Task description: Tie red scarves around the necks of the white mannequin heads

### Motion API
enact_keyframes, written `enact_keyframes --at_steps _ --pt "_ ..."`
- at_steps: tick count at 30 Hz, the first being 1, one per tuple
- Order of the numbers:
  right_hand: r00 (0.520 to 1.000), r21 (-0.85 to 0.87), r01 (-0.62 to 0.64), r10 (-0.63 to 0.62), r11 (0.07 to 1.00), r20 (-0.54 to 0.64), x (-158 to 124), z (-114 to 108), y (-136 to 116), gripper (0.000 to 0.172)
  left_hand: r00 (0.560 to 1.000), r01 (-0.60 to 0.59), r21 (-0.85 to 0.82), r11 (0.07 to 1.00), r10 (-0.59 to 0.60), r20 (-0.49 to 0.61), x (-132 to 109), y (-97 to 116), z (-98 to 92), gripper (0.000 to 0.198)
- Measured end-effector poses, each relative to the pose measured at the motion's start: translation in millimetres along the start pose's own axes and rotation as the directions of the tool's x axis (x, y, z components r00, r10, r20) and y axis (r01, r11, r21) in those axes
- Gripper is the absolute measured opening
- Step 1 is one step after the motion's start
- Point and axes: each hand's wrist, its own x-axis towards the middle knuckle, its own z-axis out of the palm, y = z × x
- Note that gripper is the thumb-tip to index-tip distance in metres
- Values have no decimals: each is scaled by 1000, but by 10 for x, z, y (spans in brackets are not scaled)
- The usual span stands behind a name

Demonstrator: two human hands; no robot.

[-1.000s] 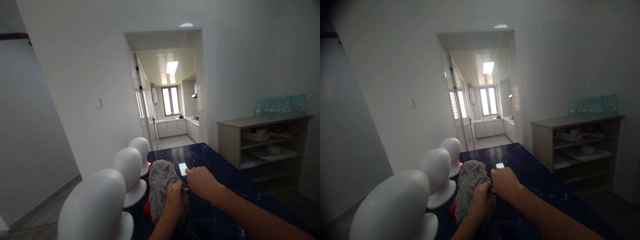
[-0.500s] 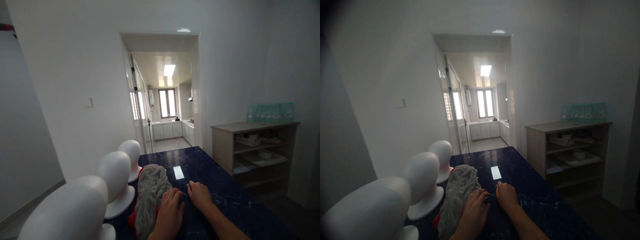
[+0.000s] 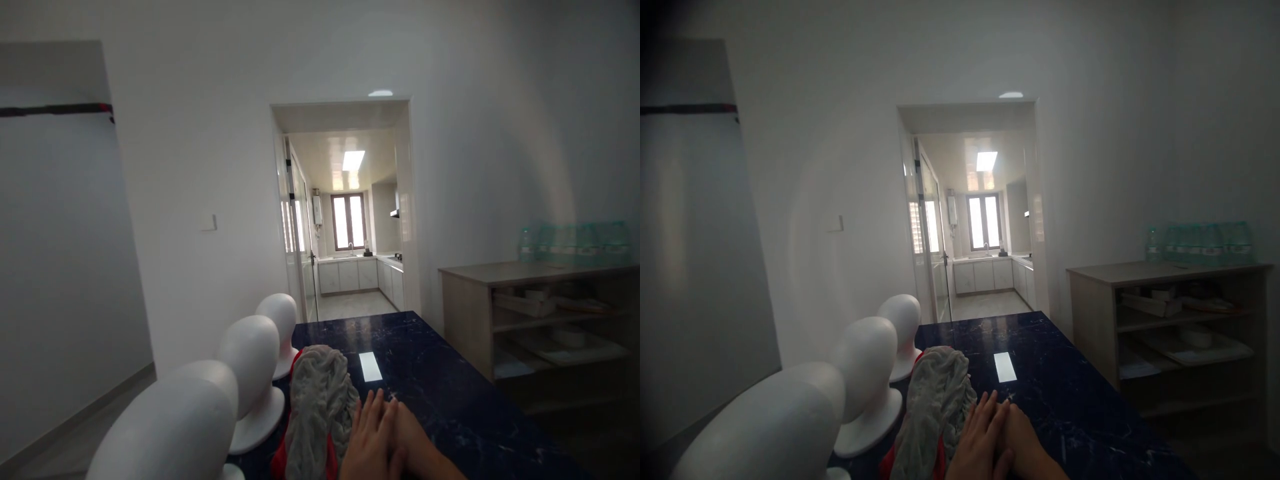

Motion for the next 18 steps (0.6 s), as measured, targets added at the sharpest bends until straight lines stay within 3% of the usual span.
enact_keyframes --at_steps 5,10,15,18 --pt "998 103 -39 33 994 56 30 51 114 29 976 185 -176 967 -160 147 -38 23 38 84" --pt "999 142 -28 22 990 38 53 131 211 29 955 286 -211 935 -260 144 11 158 -24 82" --pt "1000 156 1 -5 988 22 62 149 270 26 936 308 -216 927 -254 242 25 209 -170 84" --pt "1000 145 -3 -1 989 29 68 139 278 26 937 305 -239 922 -247 247 18 220 -196 84"
